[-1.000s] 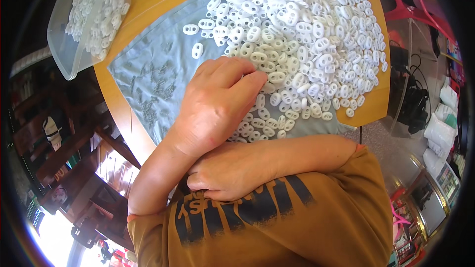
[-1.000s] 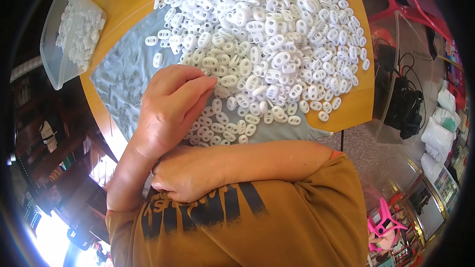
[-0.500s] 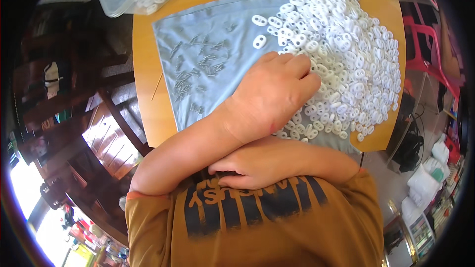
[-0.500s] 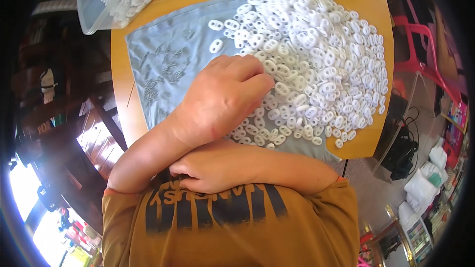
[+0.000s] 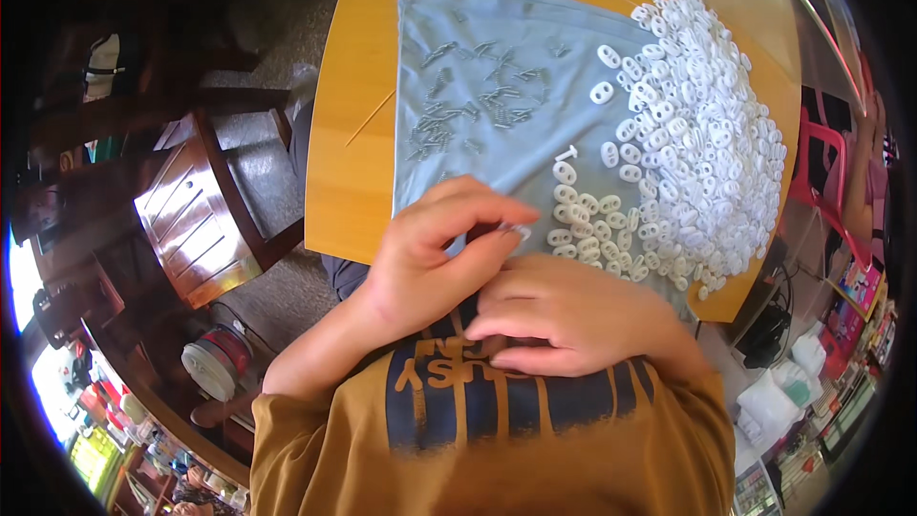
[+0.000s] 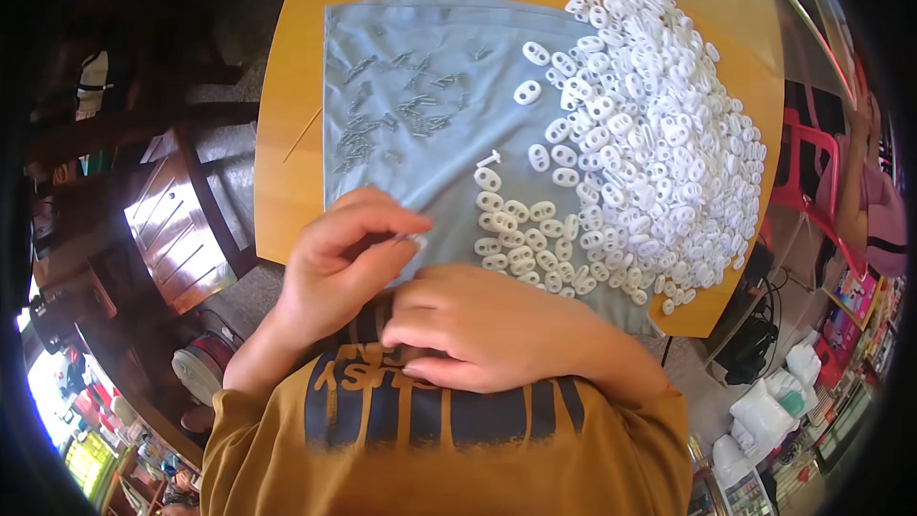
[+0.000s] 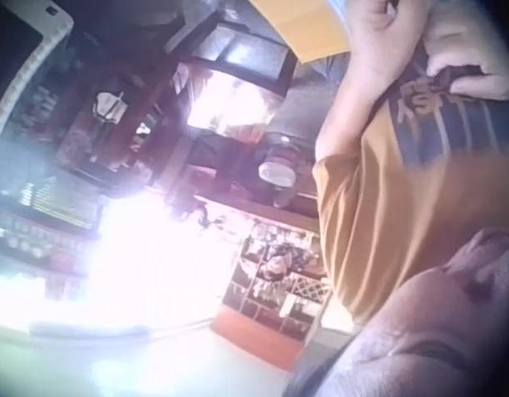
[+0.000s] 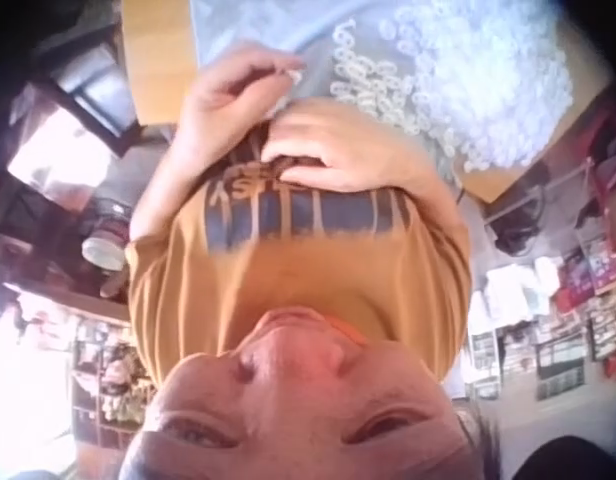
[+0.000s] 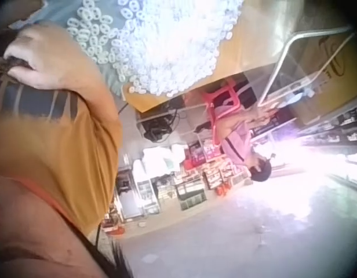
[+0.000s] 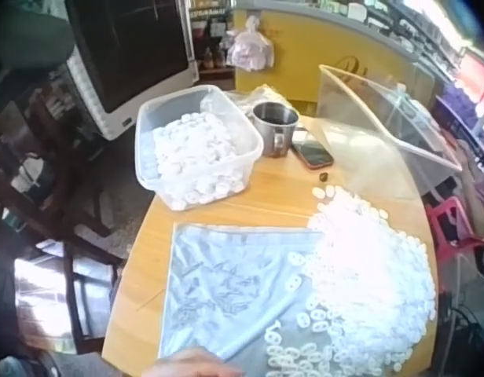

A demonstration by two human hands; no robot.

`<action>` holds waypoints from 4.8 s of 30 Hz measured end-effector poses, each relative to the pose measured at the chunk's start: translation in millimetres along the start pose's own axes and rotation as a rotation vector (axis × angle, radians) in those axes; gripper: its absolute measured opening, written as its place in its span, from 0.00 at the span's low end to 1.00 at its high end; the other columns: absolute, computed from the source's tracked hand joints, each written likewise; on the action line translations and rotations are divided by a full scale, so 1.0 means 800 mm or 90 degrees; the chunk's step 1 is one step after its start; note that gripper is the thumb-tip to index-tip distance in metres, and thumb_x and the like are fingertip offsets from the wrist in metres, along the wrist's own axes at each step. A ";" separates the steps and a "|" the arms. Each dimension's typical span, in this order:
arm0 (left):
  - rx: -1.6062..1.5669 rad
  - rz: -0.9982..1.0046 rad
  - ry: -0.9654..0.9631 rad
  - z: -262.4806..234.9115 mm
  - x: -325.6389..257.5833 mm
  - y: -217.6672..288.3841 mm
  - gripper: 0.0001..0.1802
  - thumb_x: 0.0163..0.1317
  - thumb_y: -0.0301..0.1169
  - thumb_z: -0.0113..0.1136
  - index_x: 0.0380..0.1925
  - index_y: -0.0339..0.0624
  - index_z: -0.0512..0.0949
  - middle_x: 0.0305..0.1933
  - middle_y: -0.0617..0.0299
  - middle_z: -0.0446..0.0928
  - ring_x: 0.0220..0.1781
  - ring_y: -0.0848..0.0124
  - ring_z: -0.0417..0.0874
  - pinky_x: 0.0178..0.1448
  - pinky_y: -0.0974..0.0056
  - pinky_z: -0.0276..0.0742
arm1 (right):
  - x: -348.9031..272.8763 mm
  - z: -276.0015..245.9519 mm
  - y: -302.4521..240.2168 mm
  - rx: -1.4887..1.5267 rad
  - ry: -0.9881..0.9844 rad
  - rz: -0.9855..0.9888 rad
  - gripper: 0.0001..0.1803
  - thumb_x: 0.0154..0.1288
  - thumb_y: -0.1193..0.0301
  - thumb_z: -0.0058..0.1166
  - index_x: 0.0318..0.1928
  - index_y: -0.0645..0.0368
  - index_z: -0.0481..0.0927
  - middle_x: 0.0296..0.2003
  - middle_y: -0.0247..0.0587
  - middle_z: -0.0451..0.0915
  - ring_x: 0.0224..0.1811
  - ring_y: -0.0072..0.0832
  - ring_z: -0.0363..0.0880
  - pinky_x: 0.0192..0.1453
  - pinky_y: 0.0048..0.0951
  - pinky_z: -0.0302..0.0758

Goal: Assembling small white plastic components by inserting small metal pins into them.

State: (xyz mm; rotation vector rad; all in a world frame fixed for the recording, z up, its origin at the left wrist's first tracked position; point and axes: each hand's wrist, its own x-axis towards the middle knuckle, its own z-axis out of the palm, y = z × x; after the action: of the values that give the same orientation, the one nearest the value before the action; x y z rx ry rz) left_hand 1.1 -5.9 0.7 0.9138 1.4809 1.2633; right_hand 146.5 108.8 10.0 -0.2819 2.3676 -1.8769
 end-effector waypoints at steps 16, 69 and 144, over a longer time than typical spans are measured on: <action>-0.122 0.023 0.035 -0.030 -0.047 -0.019 0.09 0.51 0.15 0.58 0.33 0.37 0.78 0.32 0.64 0.74 0.28 0.80 0.71 0.31 0.74 0.66 | 0.059 -0.024 0.028 -0.432 0.366 0.178 0.08 0.49 0.76 0.59 0.27 0.58 0.72 0.24 0.39 0.72 0.28 0.40 0.72 0.31 0.37 0.68; -0.134 -0.070 -0.025 -0.036 -0.047 -0.028 0.09 0.54 0.15 0.54 0.33 0.36 0.79 0.35 0.62 0.73 0.33 0.78 0.73 0.36 0.74 0.68 | 0.056 -0.003 0.045 -0.645 0.368 0.119 0.16 0.44 0.77 0.58 0.39 0.58 0.79 0.28 0.33 0.70 0.33 0.29 0.70 0.36 0.30 0.66; -0.307 -0.097 0.132 -0.019 -0.007 0.020 0.04 0.59 0.21 0.57 0.36 0.36 0.75 0.32 0.68 0.74 0.28 0.84 0.72 0.32 0.78 0.67 | 0.058 -0.014 -0.007 0.146 0.530 0.176 0.04 0.53 0.79 0.57 0.29 0.63 0.75 0.24 0.31 0.76 0.28 0.17 0.74 0.34 0.19 0.72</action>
State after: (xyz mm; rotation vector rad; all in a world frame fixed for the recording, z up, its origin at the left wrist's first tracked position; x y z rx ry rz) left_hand -12.6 -12.1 17.4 0.3542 1.2846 1.5419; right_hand 99.7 108.6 19.4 0.9732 2.3587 -2.3793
